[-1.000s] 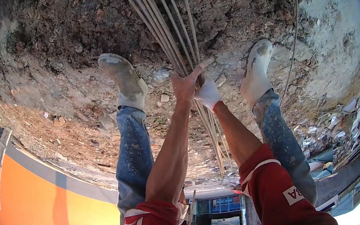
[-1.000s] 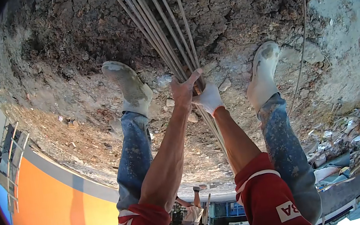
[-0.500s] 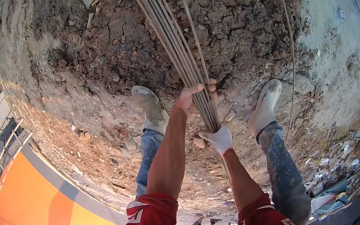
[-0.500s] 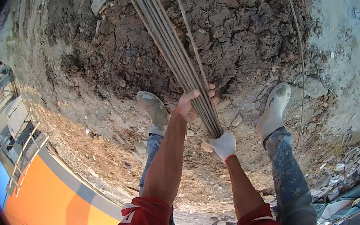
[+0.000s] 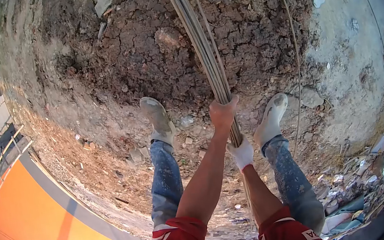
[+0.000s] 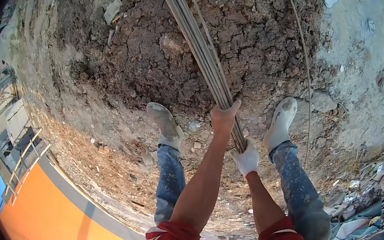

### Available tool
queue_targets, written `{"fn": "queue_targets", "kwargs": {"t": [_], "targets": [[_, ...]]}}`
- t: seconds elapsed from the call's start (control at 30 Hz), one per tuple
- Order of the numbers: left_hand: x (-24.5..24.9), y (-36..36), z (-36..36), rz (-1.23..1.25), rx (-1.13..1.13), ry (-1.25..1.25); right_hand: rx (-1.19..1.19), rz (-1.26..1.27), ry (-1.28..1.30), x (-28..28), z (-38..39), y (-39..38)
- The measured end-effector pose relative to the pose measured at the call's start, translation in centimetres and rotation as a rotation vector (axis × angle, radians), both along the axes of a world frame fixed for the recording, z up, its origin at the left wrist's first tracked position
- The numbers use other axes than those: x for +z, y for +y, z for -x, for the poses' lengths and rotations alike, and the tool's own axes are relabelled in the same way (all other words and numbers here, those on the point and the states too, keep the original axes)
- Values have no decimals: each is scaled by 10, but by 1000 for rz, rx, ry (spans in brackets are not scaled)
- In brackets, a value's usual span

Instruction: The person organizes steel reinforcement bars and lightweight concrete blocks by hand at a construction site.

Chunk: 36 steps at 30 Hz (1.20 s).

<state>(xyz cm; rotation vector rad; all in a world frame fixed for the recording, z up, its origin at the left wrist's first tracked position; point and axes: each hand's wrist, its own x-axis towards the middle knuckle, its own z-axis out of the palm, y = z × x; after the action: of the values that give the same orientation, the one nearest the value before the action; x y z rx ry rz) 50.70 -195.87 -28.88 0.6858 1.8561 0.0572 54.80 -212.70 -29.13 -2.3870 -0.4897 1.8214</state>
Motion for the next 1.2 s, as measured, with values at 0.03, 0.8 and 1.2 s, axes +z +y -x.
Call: {"fn": "queue_targets", "kwargs": {"t": [0.03, 0.8, 1.2], "targets": [[-9, -40, 8, -94, -183, 138, 226, 81, -163, 17, -2, 4], [427, -213, 301, 272, 125, 583, 519, -396, -685, 377, -366, 345], [393, 317, 448, -334, 450, 251, 1, -472, -303, 439, -225, 524]]}}
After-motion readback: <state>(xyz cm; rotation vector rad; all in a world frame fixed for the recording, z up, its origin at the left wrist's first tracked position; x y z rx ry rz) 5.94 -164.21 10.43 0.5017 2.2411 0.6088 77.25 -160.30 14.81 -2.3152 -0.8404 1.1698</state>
